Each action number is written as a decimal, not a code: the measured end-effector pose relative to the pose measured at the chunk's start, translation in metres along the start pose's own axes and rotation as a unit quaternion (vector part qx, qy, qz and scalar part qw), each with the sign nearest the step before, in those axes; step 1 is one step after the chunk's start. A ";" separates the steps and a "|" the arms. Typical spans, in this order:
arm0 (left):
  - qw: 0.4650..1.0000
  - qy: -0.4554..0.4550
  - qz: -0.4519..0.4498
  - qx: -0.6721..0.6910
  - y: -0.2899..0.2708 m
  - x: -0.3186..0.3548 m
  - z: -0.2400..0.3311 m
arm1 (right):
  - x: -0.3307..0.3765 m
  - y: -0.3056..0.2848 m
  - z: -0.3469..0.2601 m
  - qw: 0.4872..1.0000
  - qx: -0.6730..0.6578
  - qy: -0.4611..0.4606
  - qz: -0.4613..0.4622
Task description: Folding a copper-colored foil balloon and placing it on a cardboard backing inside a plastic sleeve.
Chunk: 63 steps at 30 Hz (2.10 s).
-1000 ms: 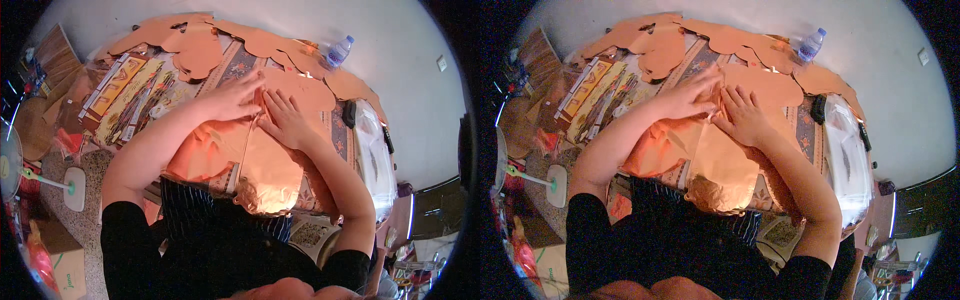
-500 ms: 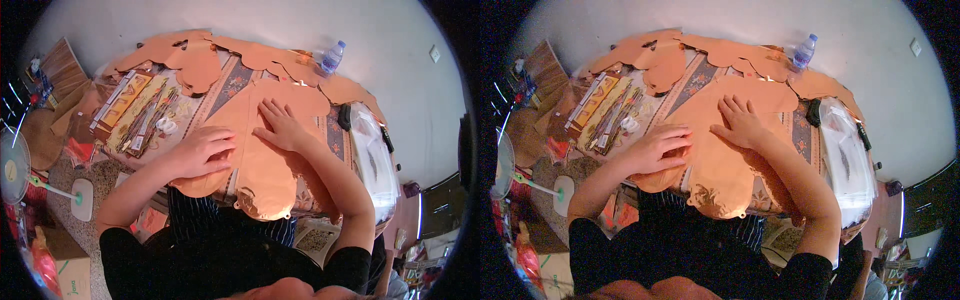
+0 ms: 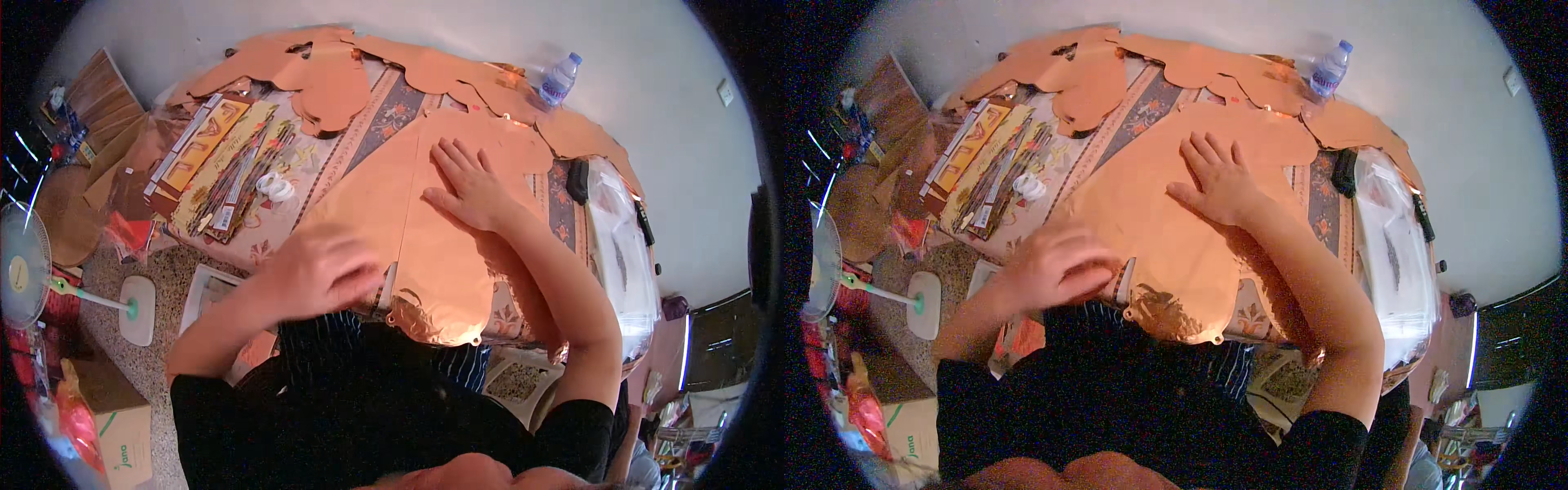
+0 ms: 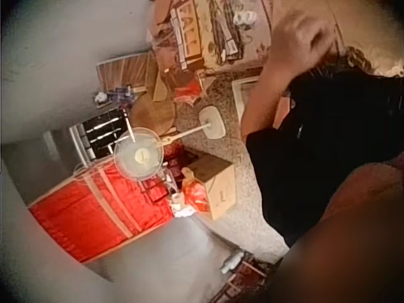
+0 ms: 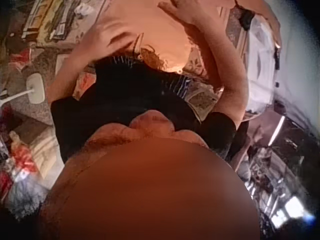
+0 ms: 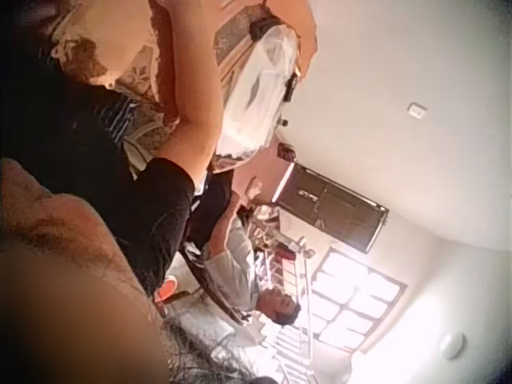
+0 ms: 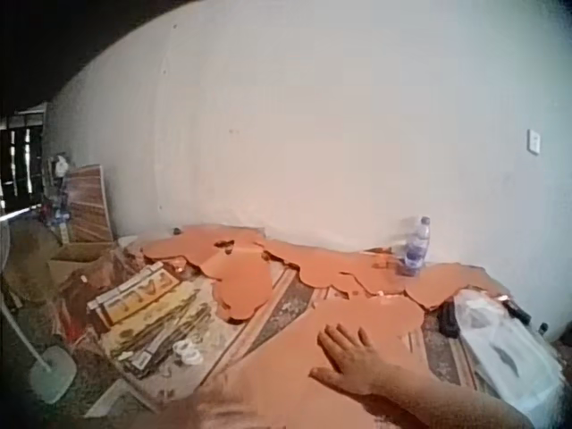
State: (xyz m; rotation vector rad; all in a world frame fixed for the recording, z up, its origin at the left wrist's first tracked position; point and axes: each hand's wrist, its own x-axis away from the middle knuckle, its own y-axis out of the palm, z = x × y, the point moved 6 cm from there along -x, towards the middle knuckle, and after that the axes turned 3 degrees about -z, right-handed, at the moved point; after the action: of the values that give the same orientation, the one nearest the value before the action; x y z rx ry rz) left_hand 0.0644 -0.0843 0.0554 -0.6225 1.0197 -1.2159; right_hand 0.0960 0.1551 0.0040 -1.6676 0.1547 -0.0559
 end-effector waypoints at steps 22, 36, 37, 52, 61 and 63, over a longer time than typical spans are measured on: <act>0.787 -0.304 -0.014 0.537 0.129 0.044 0.009 | 0.001 -0.001 -0.001 1.000 -0.005 0.004 0.001; 0.769 -0.307 -0.037 0.559 0.131 0.044 0.011 | -0.003 0.010 0.007 0.997 0.067 -0.003 -0.023; 0.762 -0.293 -0.040 0.576 0.128 0.041 0.014 | -0.004 0.010 0.007 0.998 0.055 0.005 -0.022; 0.833 -0.259 -0.249 0.422 0.070 0.040 0.014 | -0.003 0.004 0.004 0.999 0.030 0.005 0.011; 0.991 0.010 0.129 0.035 -0.015 -0.044 -0.016 | 0.000 0.007 0.004 0.999 0.030 0.005 0.014; 0.981 0.040 0.162 -0.096 -0.009 -0.060 -0.031 | -0.001 0.007 0.004 1.000 0.026 0.005 0.011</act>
State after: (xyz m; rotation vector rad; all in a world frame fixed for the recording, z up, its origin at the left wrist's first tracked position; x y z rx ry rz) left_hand 0.0314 -0.0257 0.0669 -0.5339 1.2620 -0.8688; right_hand 0.0947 0.1587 -0.0033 -1.6143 0.1790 -0.0510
